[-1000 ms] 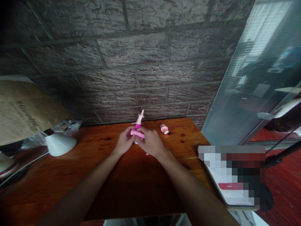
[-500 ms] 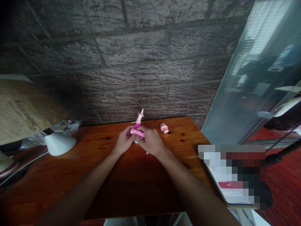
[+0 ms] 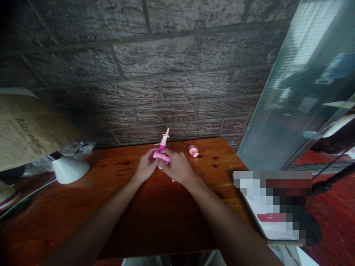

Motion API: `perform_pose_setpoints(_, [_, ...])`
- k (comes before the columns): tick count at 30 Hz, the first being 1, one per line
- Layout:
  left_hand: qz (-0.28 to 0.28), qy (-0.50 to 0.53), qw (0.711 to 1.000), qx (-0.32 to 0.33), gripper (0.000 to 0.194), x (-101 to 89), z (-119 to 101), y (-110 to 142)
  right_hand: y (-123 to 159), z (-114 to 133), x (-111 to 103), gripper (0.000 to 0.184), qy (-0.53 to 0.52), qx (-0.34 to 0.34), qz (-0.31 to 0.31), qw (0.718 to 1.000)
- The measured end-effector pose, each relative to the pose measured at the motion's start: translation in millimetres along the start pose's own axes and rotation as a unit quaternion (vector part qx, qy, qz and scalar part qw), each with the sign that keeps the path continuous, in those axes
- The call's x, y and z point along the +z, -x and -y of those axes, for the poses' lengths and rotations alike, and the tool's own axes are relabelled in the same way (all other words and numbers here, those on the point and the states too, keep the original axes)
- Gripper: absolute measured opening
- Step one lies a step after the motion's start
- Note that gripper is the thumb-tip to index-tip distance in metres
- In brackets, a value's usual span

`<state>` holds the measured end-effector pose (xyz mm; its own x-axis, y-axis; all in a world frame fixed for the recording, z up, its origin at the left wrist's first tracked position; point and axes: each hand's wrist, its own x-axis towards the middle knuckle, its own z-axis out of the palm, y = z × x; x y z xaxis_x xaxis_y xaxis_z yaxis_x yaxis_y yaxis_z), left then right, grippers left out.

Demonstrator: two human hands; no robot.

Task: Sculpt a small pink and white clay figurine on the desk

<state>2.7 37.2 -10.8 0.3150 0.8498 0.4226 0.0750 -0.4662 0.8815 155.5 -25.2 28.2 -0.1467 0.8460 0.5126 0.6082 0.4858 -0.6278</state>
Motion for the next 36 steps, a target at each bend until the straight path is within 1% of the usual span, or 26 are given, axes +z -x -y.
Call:
perform_pose_setpoints(9, [-0.003,-0.023,1.0,0.013,0.027,-0.6,0.1,-0.1,0.8,-1.8,3.0,0.028,0.001,-0.015,0.003,1.0])
perform_pose_setpoints(19, [0.002,-0.028,1.0,0.005,0.028,-1.1,-1.8,0.6,0.7,1.9,0.8,0.028,0.019,0.0,0.008,1.0])
perform_pose_setpoints(24, [0.001,-0.031,0.999,0.019,0.027,-1.2,-2.0,0.0,1.4,5.0,2.0,0.027,0.017,0.007,0.014,1.0])
perform_pose_setpoints(32, [0.007,-0.041,0.999,0.024,0.035,-1.7,-1.0,-0.5,4.7,1.2,9.4,0.032,0.009,0.025,0.033,0.999])
perform_pose_setpoints(36, [-0.006,-0.065,0.997,0.028,0.036,-1.4,-1.2,-0.2,4.2,2.5,8.1,0.029,0.0,0.023,0.032,0.999])
